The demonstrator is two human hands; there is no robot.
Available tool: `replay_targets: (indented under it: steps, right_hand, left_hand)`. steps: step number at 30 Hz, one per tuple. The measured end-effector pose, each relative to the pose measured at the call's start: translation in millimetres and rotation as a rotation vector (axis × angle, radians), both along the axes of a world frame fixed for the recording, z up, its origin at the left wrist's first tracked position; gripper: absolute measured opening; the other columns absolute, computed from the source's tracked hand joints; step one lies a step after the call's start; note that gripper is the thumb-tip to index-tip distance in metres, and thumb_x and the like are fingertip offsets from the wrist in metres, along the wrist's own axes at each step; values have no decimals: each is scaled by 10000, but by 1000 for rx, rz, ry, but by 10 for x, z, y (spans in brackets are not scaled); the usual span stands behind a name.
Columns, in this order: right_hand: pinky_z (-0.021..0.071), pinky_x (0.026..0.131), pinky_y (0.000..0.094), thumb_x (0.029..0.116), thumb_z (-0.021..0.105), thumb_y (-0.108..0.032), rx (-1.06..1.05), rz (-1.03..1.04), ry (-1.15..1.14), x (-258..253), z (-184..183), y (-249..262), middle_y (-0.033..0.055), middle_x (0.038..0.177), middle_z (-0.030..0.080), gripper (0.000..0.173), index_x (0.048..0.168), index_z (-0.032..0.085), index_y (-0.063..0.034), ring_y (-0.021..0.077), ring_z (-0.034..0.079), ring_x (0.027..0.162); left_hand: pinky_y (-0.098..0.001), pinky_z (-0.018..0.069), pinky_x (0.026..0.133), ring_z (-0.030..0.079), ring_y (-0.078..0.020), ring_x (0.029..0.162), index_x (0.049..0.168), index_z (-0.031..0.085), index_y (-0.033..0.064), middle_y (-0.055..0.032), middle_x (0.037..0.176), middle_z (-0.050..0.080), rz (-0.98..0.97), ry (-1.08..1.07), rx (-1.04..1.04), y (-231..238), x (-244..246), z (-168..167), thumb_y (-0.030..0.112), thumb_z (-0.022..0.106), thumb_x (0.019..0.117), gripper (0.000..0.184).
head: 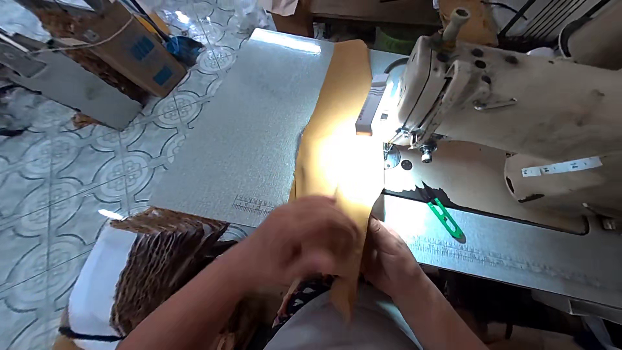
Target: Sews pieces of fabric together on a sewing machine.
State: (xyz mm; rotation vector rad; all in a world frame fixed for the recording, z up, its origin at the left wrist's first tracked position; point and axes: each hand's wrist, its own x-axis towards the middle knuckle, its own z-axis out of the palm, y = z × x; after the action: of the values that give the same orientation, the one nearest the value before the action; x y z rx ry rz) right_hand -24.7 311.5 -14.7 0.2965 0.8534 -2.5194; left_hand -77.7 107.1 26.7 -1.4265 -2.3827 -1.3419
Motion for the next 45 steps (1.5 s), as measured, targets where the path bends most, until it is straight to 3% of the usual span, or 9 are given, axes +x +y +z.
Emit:
replay_targets:
  steps: [3,5,7,12,17,22,28,41,45]
  right_hand:
    - [616,783,331,1033,531,-72,388,-104,79,17,-40,61,83,935,691,117,1133,531,-12,144,706,849]
    - [620,699,304,920,705,-44,753,-241,224,40,-135,179,83,867,705,312,1178,536,4,136,715,761]
    - [638,716,261,886,774,-117,1139,-283,416,50,-198,305,71,930,730,558,1346,493,27,102,734,787]
    - [611,706,348,1011,599,-289,1818,-73,739,61,-253,199,55,977,772,315,1258,752,-168,175,743,815]
    - [550,503,398,1010,580,-289,2165,-86,825,43,-287,25,104,793,728,348,1231,754,-85,262,706,629]
    - [531,504,378,1002,564,-317,2282,-149,836,37,-348,92,122,798,696,376,1203,763,-69,263,691,643]
    - [544,527,381,1009,558,-319,2245,-154,868,36,-360,133,130,826,706,379,1214,758,-71,266,699,662]
    - [551,540,388,1004,566,-314,2212,-141,864,38,-343,194,124,864,721,368,1188,765,-65,265,704,680]
    - [570,741,548,963,642,-274,2258,-201,710,37,-105,592,200,1126,711,340,1217,747,-74,412,691,1001]
  left_hand:
    - [-371,532,1009,635,-130,1168,1272,667,89,-47,1219,688,176,-66,-116,79,-454,-331,486,351,1093,538]
    - [-570,337,1183,442,-270,1456,1466,563,134,-96,1492,558,319,-8,-439,135,-507,-596,556,373,1055,618]
    - [-774,161,1152,207,-412,1558,1558,461,186,-131,1648,359,451,42,-667,120,-408,-717,694,304,1007,766]
    - [-783,137,1142,136,-425,1571,1590,404,243,-83,1705,238,562,-13,-766,-142,-221,-687,729,305,986,782]
    - [-770,139,1153,123,-399,1577,1608,360,268,-64,1712,216,515,-148,-868,-151,-439,-431,689,500,960,785]
    - [-603,372,1142,406,-363,1462,1456,572,134,-150,1556,466,428,-106,-859,270,-677,-163,473,685,957,615]
    - [-411,528,927,662,-221,1001,1001,735,73,-87,1004,701,392,-50,-389,763,-873,-342,242,632,1009,197]
    - [-369,548,903,689,-163,959,1079,755,92,-60,994,731,422,-65,-186,644,-947,-693,242,517,1070,282]
    - [-385,542,916,681,-177,982,1088,743,92,-68,1005,722,410,-99,-193,638,-985,-708,276,498,1081,307]
